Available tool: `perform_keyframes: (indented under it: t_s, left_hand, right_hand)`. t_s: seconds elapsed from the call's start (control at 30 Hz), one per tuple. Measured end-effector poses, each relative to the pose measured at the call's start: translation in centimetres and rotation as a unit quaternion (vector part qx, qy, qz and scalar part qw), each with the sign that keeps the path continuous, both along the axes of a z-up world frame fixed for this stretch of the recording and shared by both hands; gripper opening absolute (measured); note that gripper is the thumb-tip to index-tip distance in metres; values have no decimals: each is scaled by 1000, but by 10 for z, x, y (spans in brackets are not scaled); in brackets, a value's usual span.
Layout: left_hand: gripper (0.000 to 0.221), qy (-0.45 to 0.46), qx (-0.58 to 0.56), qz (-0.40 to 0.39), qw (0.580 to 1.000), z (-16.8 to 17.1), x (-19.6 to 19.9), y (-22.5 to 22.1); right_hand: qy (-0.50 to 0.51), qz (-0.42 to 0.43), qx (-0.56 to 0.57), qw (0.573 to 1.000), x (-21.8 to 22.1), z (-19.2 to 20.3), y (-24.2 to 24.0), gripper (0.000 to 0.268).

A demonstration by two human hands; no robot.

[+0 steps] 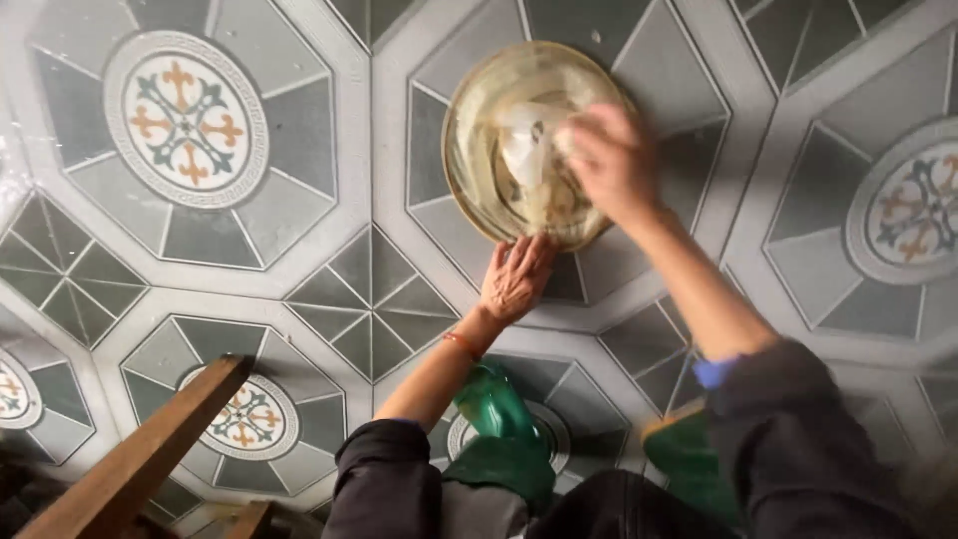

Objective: A person is scrubbing a circular mesh strainer using a hand brush on a tiled floor.

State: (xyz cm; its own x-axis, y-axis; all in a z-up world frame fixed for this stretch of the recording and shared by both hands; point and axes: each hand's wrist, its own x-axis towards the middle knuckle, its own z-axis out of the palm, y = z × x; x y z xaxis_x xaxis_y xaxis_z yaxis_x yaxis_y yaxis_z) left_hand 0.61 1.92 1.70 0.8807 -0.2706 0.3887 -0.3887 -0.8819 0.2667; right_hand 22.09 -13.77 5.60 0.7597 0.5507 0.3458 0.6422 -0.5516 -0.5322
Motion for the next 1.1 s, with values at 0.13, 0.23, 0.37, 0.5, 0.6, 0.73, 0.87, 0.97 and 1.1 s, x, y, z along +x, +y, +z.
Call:
perform_keyframes:
  t_s: [0.13,0.23,0.37,0.5,0.6,0.73,0.87,0.97,1.1]
  left_hand:
    - [44,21,-39,7,999,-3,-4,-13]
    - [44,39,-104,-70,991,-23,7,-18]
    - [55,83,-40,-91,992,2,-2,-16]
    - [65,87,22,-42,995,5,0,-20]
    - [64,73,28,-21,997,3,-3,-21]
    - [68,99,44,-6,994,4,-6,-21]
    - [61,162,16,-11,987,-6,-12,-23]
    - [70,172,66,3,983,7,-15,-21]
    - [75,174,98,8,980,1,-9,-18]
  right_hand:
    - [37,-82,-37,995,-79,44,-50,33]
    - [4,-78,-121,990,-115,9,-45,39]
    - [-55,-79,-134,986,-96,7,-41,35]
    - [-67,-106,-163,979,-31,0,-28,37]
    - [-36,-93,-124,987,-48,-3,-40,45]
    - [27,-97,-111,989,-108,-8,-58,44]
    - [-2,-54,-123,991,-102,-12,-37,48]
    - [4,-73,-108,992,-39,8,-24,51]
    - [87,-66,-1,994,-44,37,-21,34]
